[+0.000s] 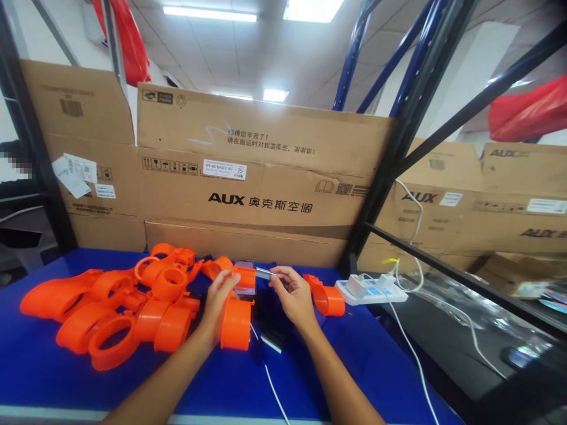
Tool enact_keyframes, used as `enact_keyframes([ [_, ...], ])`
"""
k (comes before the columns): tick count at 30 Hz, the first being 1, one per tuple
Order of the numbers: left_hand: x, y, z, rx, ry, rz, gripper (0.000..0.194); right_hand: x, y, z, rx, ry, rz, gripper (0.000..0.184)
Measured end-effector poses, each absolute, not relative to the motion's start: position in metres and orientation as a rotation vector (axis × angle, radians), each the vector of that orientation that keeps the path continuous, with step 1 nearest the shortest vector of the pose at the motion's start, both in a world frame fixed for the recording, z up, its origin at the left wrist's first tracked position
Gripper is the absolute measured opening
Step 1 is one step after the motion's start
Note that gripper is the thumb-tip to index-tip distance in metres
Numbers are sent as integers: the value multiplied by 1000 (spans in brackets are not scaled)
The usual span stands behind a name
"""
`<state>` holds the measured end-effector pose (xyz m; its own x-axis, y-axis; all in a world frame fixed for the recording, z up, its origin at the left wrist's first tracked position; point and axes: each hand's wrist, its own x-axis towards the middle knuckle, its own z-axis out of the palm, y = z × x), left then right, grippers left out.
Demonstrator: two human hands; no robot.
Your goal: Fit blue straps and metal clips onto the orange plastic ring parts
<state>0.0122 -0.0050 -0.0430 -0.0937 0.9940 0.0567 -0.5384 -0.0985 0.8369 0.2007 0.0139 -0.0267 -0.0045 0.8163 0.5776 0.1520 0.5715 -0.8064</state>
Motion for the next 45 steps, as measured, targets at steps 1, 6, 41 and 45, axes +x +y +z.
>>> enact_keyframes([
  [1,13,-5,-44,807,788,1538,48,200,14,-27,-867,-1513,626,29],
  [6,15,-2,-49,882,828,1544,54,200,14,-28,-888,-1530,569,27],
  [41,9,-6,-43,961,835,1548,43,208,14,-21,-855,-1494,754,32],
  [45,9,-6,-44,975,848,1572,43,208,13,-22,-841,-1501,748,35],
])
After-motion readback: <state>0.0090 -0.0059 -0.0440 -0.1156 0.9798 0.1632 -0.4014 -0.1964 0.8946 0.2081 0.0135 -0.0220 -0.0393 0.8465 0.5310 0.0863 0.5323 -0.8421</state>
